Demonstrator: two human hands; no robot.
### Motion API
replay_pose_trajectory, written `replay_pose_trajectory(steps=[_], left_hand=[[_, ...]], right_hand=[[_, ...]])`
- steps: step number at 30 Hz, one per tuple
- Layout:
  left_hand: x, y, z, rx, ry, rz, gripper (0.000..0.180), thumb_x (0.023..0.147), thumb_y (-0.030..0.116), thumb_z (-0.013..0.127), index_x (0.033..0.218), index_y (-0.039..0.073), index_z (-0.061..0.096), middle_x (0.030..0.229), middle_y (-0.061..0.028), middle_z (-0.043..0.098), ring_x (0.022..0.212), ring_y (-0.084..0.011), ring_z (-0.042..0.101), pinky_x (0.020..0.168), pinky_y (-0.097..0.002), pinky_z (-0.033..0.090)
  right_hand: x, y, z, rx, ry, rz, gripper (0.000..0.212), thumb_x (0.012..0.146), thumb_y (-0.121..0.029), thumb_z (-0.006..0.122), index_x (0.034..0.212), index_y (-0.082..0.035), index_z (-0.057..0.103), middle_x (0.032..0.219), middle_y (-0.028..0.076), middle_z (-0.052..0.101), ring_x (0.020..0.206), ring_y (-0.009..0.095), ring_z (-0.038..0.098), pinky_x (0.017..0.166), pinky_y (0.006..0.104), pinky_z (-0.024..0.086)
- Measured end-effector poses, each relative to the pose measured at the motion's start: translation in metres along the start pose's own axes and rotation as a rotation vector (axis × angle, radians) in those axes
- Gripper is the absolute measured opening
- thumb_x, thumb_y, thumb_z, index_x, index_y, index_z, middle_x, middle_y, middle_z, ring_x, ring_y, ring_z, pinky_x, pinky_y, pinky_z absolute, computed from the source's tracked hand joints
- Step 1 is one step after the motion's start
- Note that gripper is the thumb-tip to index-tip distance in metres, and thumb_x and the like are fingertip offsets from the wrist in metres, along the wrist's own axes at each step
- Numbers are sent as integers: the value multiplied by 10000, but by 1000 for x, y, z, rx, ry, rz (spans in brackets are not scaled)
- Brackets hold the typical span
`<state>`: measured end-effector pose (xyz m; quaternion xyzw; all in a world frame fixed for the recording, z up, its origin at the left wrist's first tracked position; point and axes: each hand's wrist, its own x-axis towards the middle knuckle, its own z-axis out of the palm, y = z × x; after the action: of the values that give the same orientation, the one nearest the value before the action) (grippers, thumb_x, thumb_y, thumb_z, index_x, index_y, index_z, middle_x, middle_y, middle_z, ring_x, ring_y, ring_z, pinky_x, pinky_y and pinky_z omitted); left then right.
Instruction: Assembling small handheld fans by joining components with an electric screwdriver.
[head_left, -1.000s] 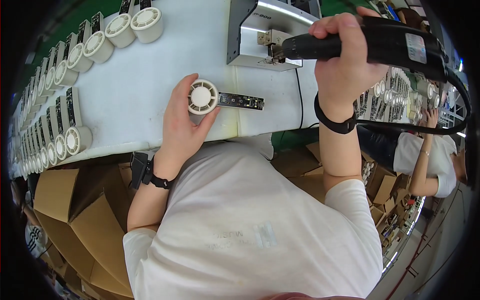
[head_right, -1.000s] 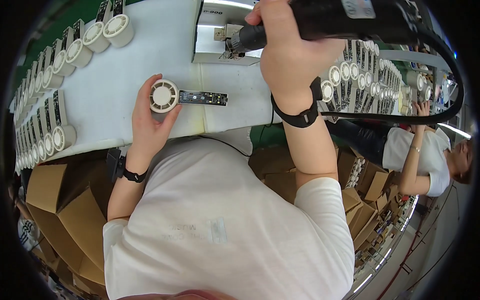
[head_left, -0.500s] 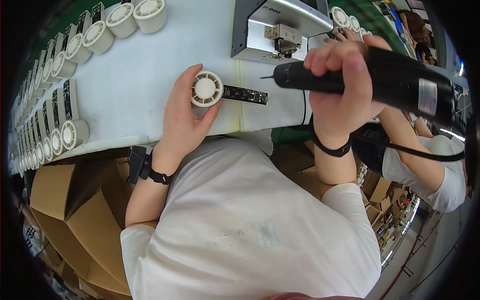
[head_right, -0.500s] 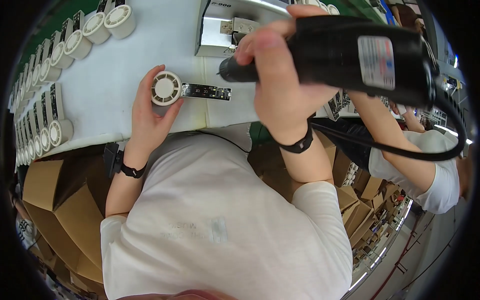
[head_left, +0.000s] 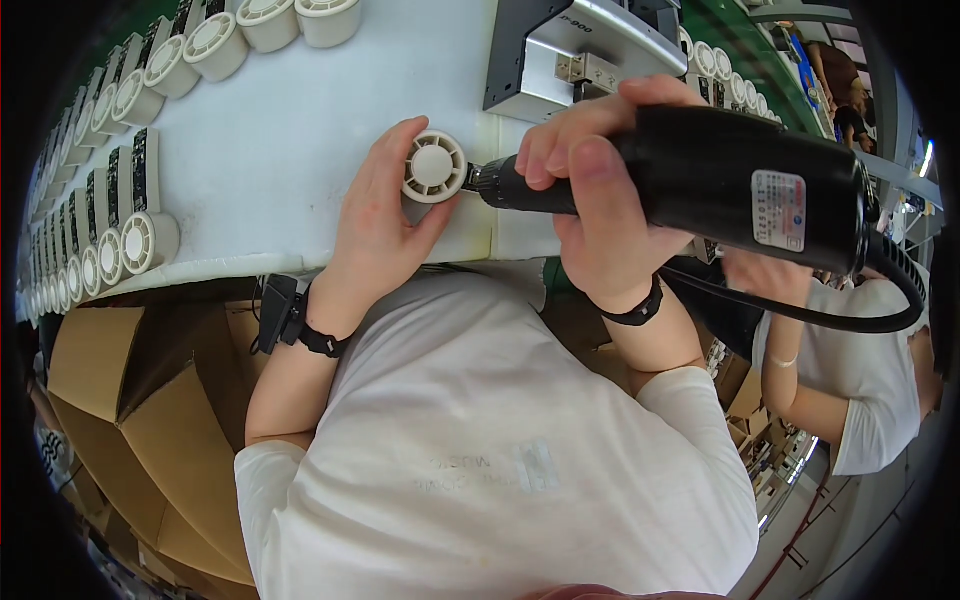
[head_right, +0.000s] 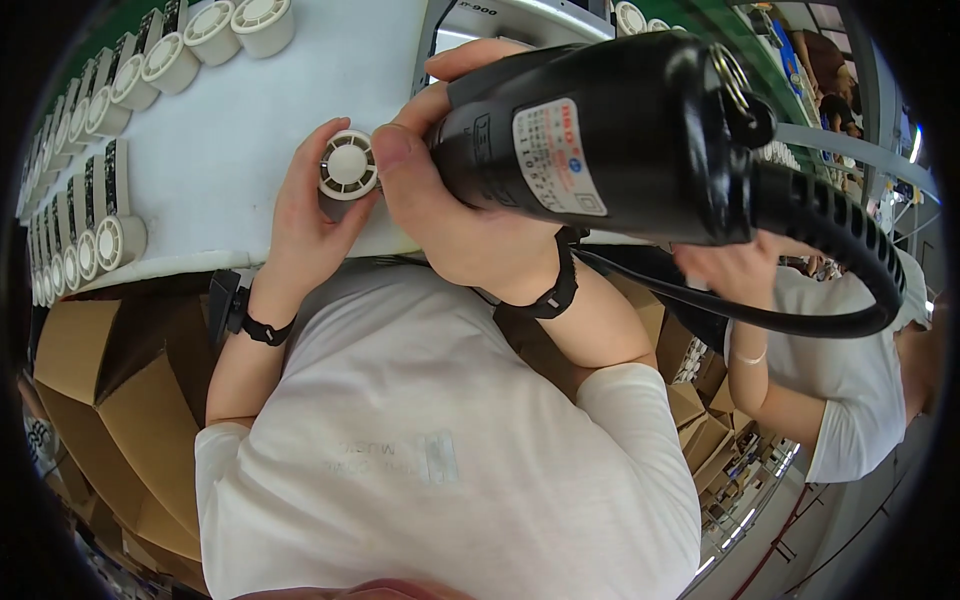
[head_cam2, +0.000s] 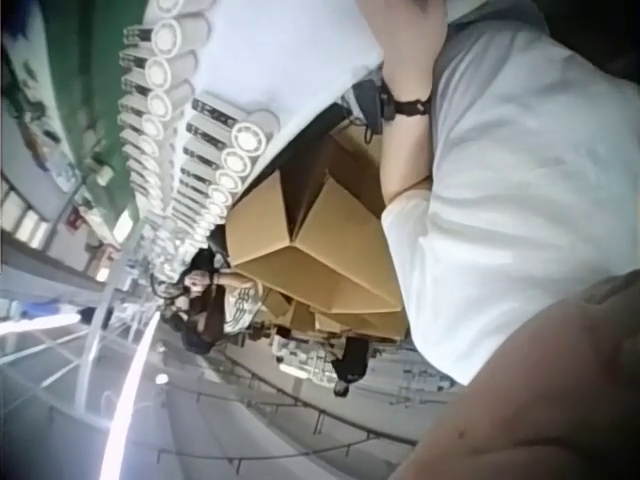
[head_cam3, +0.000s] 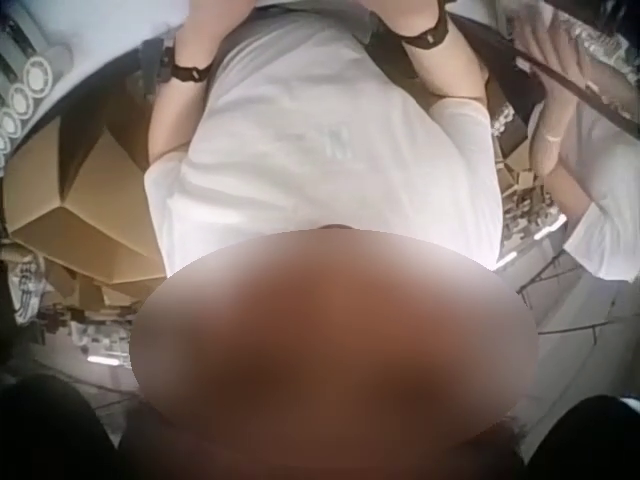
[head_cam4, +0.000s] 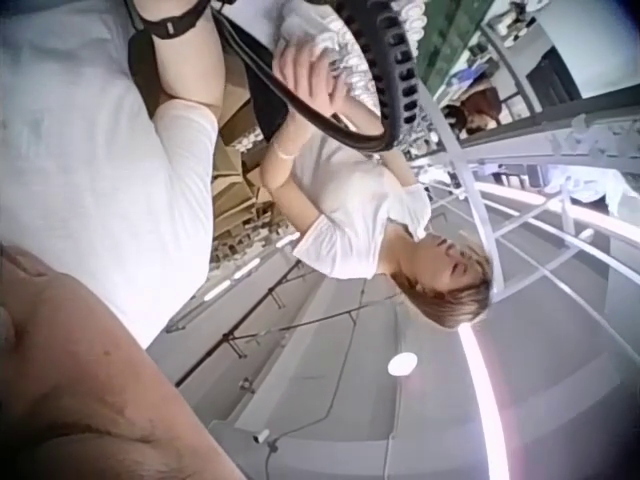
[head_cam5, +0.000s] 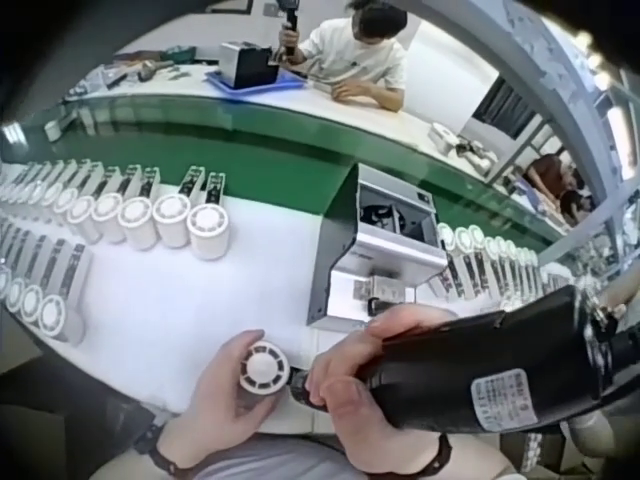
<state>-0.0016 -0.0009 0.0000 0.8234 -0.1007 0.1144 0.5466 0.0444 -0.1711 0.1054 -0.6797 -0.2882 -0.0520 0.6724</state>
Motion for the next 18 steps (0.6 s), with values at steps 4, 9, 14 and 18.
replay_pose_trajectory(steps=[4, 9, 14, 18], left_hand=[[0, 0, 0, -4, 1, -2, 702, 755, 20, 743, 1377, 25, 417, 1294, -210, 535, 1132, -388, 571, 937, -423, 490], [-2, -1, -1, -5, -14, -25, 723, 742, -6, 728, 1393, 37, 416, 1336, -177, 521, 1184, -347, 555, 971, -400, 477], [-1, 2, -2, 51, -12, 30, 708, 760, 23, 747, 1379, 27, 405, 1278, -212, 542, 1131, -399, 563, 937, -429, 488], [-2, 0, -2, 52, -20, 15, 709, 761, 24, 749, 1379, 25, 400, 1278, -213, 540, 1136, -403, 557, 940, -427, 485]], right_hand=[[0, 3, 2, -21, 0, 9, 365, 935, -16, 520, 1255, -16, 345, 795, 87, 549, 647, 193, 537, 657, 404, 512], [-2, 12, 4, -53, 25, -6, 352, 929, -1, 520, 1235, -16, 346, 790, 96, 554, 634, 192, 535, 647, 396, 512], [-3, 10, 6, -38, -42, -19, 333, 908, 39, 523, 1190, -32, 362, 775, 104, 556, 620, 190, 531, 632, 385, 513], [-3, 9, 5, -117, -134, -29, 344, 883, 78, 521, 1167, -44, 371, 763, 108, 555, 616, 189, 529, 625, 383, 515]])
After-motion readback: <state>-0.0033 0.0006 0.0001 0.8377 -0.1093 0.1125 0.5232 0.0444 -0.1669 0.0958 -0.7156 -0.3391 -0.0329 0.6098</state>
